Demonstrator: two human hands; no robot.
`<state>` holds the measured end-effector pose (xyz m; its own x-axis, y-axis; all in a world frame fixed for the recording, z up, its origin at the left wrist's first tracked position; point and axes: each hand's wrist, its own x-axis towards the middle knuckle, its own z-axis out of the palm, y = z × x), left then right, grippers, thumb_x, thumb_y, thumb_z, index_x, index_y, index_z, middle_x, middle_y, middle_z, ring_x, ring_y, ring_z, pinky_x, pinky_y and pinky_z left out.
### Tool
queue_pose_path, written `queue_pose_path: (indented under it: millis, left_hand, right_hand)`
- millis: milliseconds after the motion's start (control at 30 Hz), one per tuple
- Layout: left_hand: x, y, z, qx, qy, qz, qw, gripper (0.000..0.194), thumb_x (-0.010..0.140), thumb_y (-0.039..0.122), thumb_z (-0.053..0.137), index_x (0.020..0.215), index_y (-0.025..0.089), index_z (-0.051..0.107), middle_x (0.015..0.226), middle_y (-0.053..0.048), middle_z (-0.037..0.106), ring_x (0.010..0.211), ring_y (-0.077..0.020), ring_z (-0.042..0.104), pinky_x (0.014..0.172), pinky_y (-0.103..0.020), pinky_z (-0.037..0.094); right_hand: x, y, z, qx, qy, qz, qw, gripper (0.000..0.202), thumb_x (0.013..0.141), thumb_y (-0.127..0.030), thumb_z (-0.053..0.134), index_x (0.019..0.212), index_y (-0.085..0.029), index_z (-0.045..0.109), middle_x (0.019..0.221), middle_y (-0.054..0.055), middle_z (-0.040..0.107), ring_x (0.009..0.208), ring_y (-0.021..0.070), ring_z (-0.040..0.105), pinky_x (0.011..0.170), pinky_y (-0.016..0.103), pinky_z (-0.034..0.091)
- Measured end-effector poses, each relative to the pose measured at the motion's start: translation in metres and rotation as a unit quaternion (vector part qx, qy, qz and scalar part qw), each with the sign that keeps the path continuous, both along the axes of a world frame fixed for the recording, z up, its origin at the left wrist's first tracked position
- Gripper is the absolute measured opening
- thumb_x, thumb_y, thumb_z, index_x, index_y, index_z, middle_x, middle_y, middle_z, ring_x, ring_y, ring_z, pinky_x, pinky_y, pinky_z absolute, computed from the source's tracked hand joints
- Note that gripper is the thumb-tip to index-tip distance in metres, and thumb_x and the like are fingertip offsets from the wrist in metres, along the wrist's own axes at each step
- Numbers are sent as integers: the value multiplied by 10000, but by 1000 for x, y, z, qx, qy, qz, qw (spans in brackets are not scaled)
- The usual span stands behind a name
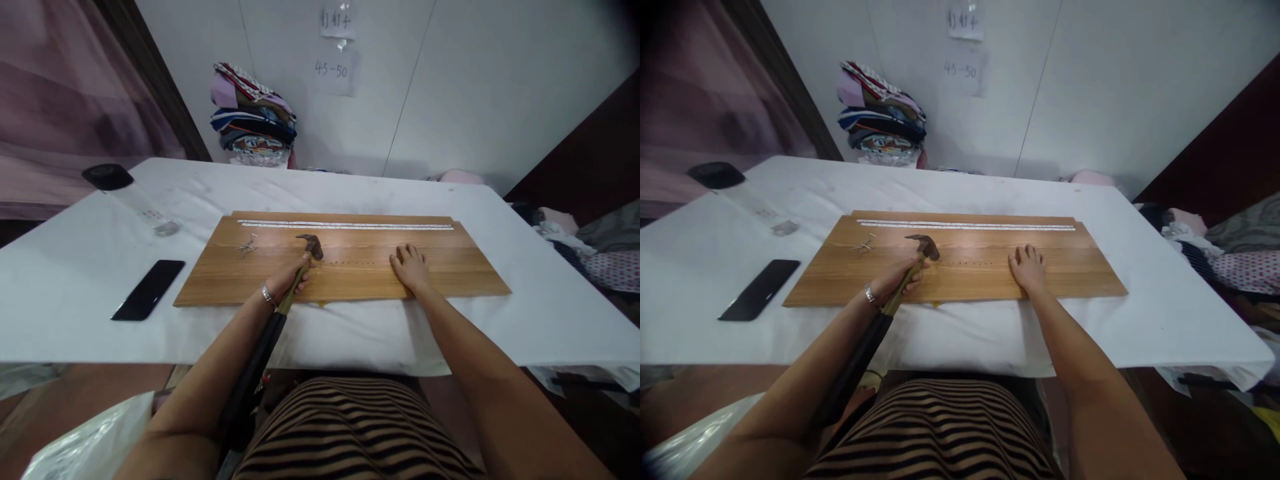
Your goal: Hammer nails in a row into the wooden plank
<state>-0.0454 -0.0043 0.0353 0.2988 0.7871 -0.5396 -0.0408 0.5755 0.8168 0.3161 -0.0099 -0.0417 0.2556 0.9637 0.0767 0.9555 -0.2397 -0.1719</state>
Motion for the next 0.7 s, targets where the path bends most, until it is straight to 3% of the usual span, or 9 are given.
queue_pose_path:
  millis: [400, 700]
  left_hand:
    - [5, -5, 9, -19, 26, 15, 999, 357, 1109, 399, 415, 941, 152, 611, 590, 48, 439, 394, -54, 329, 373, -173, 244]
    - [4, -6, 11, -25, 10, 19, 999, 325, 1076, 419, 490, 924, 160, 613, 589, 41, 445, 397, -58, 341, 372, -162, 254]
  right_hand:
    - [-1, -2, 1, 5, -12, -2, 1000, 532, 1078, -449, 382, 1475, -195, 630, 1641, 190, 521, 1521, 336, 424, 1218, 540, 323]
    - [0, -1, 0, 5, -11, 0, 1000, 510, 1074, -454, 393, 1446, -210, 642, 1630, 181, 532, 1519, 336, 421, 1214, 544, 328]
